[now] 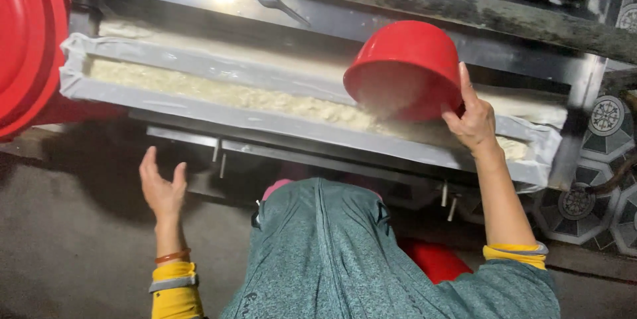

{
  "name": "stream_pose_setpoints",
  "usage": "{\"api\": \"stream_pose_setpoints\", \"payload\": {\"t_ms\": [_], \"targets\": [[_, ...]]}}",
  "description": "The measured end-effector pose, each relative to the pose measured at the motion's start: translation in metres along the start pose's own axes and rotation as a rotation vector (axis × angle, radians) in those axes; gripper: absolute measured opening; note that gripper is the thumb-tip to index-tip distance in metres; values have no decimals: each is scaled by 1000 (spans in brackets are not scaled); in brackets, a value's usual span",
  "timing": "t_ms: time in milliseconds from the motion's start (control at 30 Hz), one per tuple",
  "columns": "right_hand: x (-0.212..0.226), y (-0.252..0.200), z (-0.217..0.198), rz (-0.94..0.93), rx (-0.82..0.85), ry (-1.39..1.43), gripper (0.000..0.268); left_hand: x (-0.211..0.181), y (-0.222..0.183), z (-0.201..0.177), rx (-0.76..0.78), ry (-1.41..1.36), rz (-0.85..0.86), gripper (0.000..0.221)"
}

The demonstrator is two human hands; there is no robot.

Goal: The person scoops a liquid mixture from a large tub and pours it into a machine, then manually pulls a white sheet of material through the machine's rollers.

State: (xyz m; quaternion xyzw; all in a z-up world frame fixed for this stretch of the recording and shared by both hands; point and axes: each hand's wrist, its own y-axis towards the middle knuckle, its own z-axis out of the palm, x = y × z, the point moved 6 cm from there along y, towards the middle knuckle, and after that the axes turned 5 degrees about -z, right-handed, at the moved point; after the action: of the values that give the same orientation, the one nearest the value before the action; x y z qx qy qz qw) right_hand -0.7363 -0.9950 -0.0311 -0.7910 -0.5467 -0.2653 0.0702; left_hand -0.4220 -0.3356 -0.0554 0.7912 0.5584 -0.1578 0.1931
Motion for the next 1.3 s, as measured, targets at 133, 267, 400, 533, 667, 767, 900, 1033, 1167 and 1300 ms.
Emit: {"api": "stream_pose_setpoints", "payload": {"t_ms": [133,267,400,533,667,767,900,1033,1167,1300], "targets": [[-22,-17,-33,8,20,-8,95,-93,-29,28,8,-41,38,75],[-47,-37,-63,-15,25,-42,92,-179,-54,48,51,-125,16,68],[-75,-65,-89,18,26,-11,94,-232,-83,72,99,-153,104,70],[-93,-86,-121,-1,-38,20,90,-267,-97,92,119,-149,202,68],[-152,-124,-140,-12,-48,-3,90,-303,-105,111,163,-154,243,67],[-185,-154,-156,-1,-35,-34,90,-328,-109,121,197,-145,263,68],[-203,-186,-181,16,-51,-123,90,-341,-114,142,200,-130,316,67],[-188,-197,-206,311,67,-216,91,-365,-117,139,267,-154,405,56],[-196,-217,-216,237,-15,-312,92,-361,-120,155,351,-79,336,58],[-203,-230,-214,173,-85,-243,88,-354,-123,169,404,-9,279,62]]}}
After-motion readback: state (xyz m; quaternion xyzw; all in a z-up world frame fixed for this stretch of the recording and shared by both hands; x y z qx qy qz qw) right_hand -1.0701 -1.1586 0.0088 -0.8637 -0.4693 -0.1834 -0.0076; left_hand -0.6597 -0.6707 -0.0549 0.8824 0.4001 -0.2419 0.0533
